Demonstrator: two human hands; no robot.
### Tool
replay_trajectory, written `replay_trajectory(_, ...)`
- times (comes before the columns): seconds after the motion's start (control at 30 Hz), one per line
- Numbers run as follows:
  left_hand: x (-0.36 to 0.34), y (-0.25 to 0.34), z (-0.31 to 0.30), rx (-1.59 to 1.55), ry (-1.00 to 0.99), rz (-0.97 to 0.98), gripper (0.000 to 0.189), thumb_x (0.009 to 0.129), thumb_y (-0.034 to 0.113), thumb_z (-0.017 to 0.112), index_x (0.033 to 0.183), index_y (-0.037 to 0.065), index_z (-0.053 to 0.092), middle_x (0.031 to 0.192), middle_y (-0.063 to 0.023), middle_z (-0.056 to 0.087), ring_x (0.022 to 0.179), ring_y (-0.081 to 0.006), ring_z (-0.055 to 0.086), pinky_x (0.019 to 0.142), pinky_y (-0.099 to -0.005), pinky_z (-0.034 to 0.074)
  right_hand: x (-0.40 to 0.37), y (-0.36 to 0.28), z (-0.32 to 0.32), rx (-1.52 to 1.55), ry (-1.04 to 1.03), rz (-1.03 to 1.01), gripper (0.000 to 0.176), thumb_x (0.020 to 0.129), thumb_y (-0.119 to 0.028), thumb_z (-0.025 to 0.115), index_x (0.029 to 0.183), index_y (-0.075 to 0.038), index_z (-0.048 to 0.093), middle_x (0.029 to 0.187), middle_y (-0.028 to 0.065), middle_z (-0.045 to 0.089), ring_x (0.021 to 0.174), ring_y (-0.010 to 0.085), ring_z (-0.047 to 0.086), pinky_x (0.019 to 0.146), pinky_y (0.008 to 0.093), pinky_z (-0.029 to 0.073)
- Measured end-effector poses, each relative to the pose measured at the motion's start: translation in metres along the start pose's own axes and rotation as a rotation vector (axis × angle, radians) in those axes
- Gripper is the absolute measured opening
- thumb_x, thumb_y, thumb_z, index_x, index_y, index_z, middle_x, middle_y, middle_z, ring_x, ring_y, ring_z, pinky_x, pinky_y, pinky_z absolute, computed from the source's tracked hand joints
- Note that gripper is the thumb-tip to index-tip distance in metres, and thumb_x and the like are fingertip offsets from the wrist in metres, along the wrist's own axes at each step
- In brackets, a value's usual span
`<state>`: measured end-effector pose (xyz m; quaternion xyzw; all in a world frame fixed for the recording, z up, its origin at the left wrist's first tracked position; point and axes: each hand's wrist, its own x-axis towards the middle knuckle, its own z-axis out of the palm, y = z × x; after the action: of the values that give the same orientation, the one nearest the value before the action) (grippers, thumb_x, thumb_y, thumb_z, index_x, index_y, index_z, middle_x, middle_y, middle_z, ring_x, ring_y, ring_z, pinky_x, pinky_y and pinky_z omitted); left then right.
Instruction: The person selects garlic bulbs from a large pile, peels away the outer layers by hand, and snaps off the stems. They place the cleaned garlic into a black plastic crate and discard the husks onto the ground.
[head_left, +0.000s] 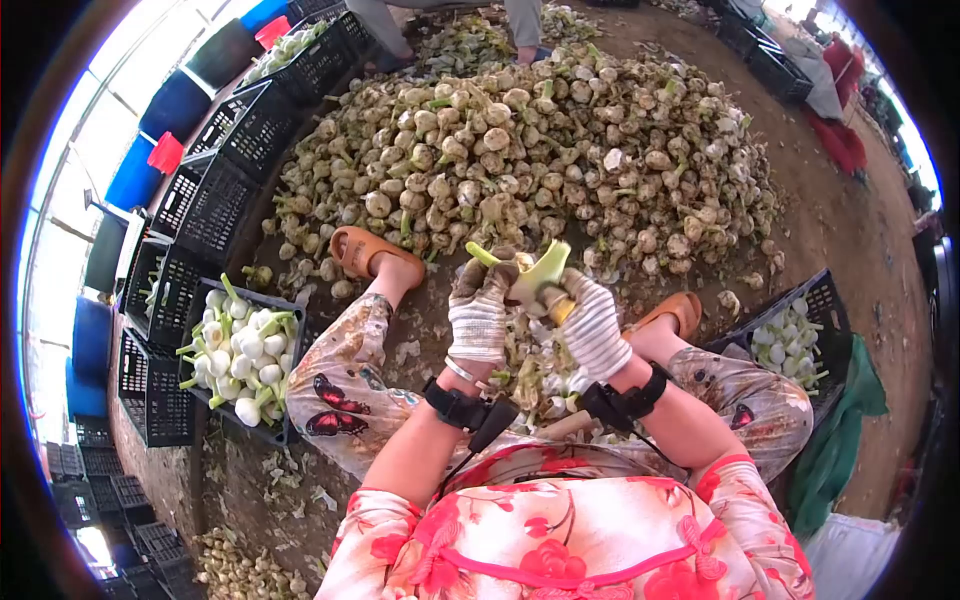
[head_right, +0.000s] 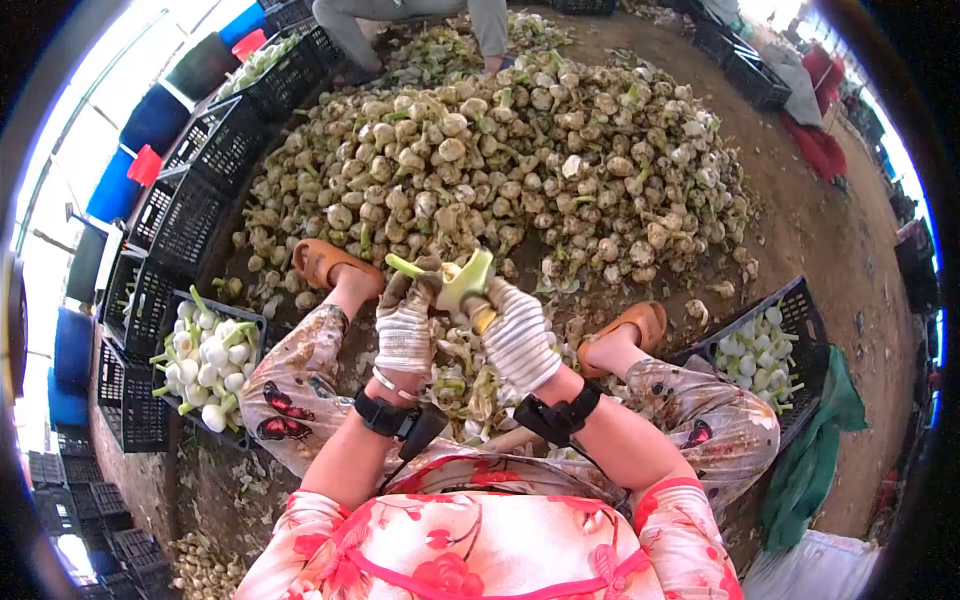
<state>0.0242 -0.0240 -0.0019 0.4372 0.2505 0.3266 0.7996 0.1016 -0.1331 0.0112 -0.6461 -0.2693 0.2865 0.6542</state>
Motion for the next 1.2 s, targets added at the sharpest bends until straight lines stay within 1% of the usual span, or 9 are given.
replay_trajectory(0.23, 0.002, 0.012, -0.008, -0.079, -0.105, 0.019, 0.020, 0.085, 0.008, 0.055, 0.103, 0.000, 0.058, 0.097, -0.0064, 0.060, 0.086, -0.0136, 0.058, 0.077, -0.0254, 0.048, 0.039, 0.065, -0.075, 0.090, 0.286, 0.314, 0.019, 0.082, -0.005, 0.051, 0.100, 0.003, 0.056, 0.082, 0.0080, 0.061, 0.063, 0.0117, 0.055, 0.051, 0.0226, 0.044)
replay_trajectory(0.27, 0.005, 0.015, -0.010, 0.000, -0.181, 0.070, 0.024, 0.084, 0.012, 0.056, 0.105, 0.000, 0.057, 0.100, -0.0067, 0.060, 0.089, -0.0148, 0.057, 0.079, -0.0266, 0.047, 0.048, 0.074, -0.085, -0.636, 0.017, 0.407, 0.018, 0.084, -0.007, 0.050, 0.097, 0.003, 0.056, 0.081, 0.0106, 0.061, 0.065, 0.0121, 0.055, 0.053, 0.0256, 0.045)
replay_trajectory(0.3, 0.005, 0.015, -0.013, 0.082, -0.253, 0.109, 0.028, 0.083, 0.017, 0.058, 0.106, 0.001, 0.057, 0.104, -0.0069, 0.059, 0.092, -0.0160, 0.057, 0.081, -0.0278, 0.046, 0.031, 0.084, -0.085, -0.567, -0.140, 0.002, 0.021, 0.084, -0.012, 0.050, 0.097, 0.003, 0.057, 0.078, 0.0125, 0.062, 0.066, 0.0158, 0.057, 0.057, 0.0279, 0.046)
replay_trajectory(0.4, 0.010, 0.016, -0.013, 0.099, -0.351, 0.002, 0.026, 0.084, 0.002, 0.053, 0.110, 0.002, 0.055, 0.111, -0.0057, 0.056, 0.099, -0.0151, 0.054, 0.082, -0.0267, 0.046, 0.028, 0.026, -0.072, -0.707, -0.482, -0.050, 0.038, 0.081, -0.030, 0.056, 0.104, 0.001, 0.056, 0.082, 0.0153, 0.063, 0.073, 0.0185, 0.059, 0.068, 0.0293, 0.047)
replay_trajectory(0.73, 0.005, 0.006, -0.007, 0.358, -0.329, 0.087, 0.029, 0.081, -0.010, 0.044, 0.108, 0.000, 0.047, 0.102, -0.0109, 0.059, 0.088, -0.0137, 0.057, 0.080, -0.0260, 0.048, 0.029, -0.018, -0.047, 0.090, -0.325, 0.287, 0.029, 0.081, -0.023, 0.059, 0.096, 0.002, 0.057, 0.074, 0.0091, 0.062, 0.062, 0.0170, 0.057, 0.056, 0.0290, 0.046)
replay_trajectory(0.87, 0.001, 0.005, -0.001, 0.382, -0.368, 0.148, 0.031, 0.081, -0.012, 0.041, 0.109, 0.001, 0.045, 0.100, -0.0097, 0.057, 0.085, -0.0128, 0.058, 0.073, -0.0263, 0.049, 0.024, -0.013, -0.038, -0.527, -0.151, -0.166, 0.031, 0.077, -0.025, 0.063, 0.087, 0.003, 0.056, 0.070, 0.0111, 0.061, 0.057, 0.0181, 0.056, 0.052, 0.0304, 0.045)
replay_trajectory(0.97, -0.002, 0.006, 0.001, 0.370, -0.384, 0.167, 0.027, 0.082, -0.011, 0.042, 0.104, 0.001, 0.050, 0.102, -0.0095, 0.056, 0.085, -0.0139, 0.058, 0.070, -0.0259, 0.050, 0.023, -0.016, -0.038, -0.260, -0.189, 0.079, 0.028, 0.077, -0.025, 0.061, 0.083, 0.002, 0.056, 0.062, 0.0179, 0.058, 0.056, 0.0246, 0.057, 0.052, 0.0353, 0.045)
replay_trajectory(1.03, 0.000, 0.009, 0.000, 0.437, -0.385, 0.250, 0.023, 0.083, -0.009, 0.042, 0.101, 0.001, 0.052, 0.103, -0.0094, 0.056, 0.086, -0.0146, 0.058, 0.072, -0.0258, 0.051, 0.029, 0.006, -0.042, -0.745, -0.114, -0.041, 0.029, 0.080, -0.027, 0.057, 0.081, 0.002, 0.056, 0.064, 0.0188, 0.058, 0.059, 0.0294, 0.058, 0.054, 0.0376, 0.046)
replay_trajectory(1.2, 0.012, 0.010, -0.002, -0.374, -0.191, -0.256, 0.024, 0.086, 0.015, 0.053, 0.106, 0.002, 0.054, 0.098, -0.0122, 0.060, 0.090, -0.0240, 0.060, 0.072, -0.0367, 0.054, 0.014, 0.073, -0.055, -1.030, -0.531, 0.069, 0.030, 0.081, -0.029, 0.054, 0.087, -0.001, 0.060, 0.071, 0.0186, 0.061, 0.065, 0.0309, 0.060, 0.062, 0.0373, 0.048)
